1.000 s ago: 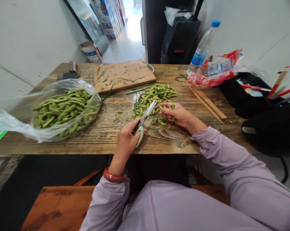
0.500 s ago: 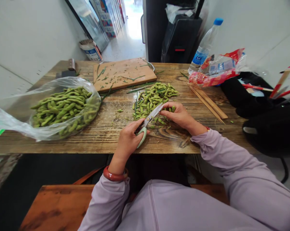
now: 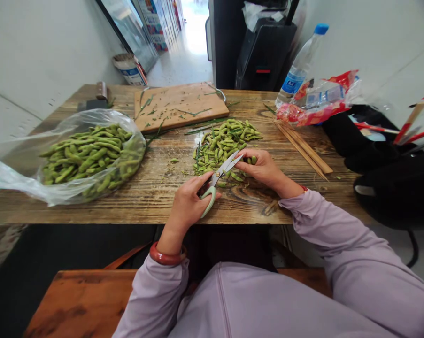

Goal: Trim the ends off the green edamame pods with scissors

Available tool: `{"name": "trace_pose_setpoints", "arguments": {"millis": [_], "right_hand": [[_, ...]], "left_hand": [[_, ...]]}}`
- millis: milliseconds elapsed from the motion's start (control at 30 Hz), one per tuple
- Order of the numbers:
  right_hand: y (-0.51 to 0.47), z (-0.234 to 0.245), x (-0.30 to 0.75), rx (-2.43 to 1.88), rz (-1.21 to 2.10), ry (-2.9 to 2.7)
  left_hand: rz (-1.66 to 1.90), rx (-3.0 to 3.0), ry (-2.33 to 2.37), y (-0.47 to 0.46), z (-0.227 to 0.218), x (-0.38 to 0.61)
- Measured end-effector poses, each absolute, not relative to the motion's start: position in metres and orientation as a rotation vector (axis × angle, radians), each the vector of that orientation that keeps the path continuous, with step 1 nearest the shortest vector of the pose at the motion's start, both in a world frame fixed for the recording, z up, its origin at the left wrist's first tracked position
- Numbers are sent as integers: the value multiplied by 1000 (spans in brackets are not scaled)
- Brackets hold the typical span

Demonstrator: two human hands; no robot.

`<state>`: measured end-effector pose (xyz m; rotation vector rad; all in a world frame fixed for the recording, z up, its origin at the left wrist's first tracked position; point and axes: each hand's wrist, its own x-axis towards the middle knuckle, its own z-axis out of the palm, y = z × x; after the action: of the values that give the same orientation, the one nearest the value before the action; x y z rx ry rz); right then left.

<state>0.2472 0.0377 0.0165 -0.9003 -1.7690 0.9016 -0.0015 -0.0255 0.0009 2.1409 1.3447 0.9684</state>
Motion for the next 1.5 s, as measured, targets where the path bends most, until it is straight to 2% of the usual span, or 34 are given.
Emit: {"name": "trace_pose_setpoints", "arguments": {"millis": [900, 1500], "right_hand": [[35, 16, 244, -1000, 970, -1734], [33, 22, 237, -972, 1015, -1780]], "left_hand": [[782, 2298, 1469, -28, 2, 1], [909, 2257, 1381, -25, 4, 1]]}}
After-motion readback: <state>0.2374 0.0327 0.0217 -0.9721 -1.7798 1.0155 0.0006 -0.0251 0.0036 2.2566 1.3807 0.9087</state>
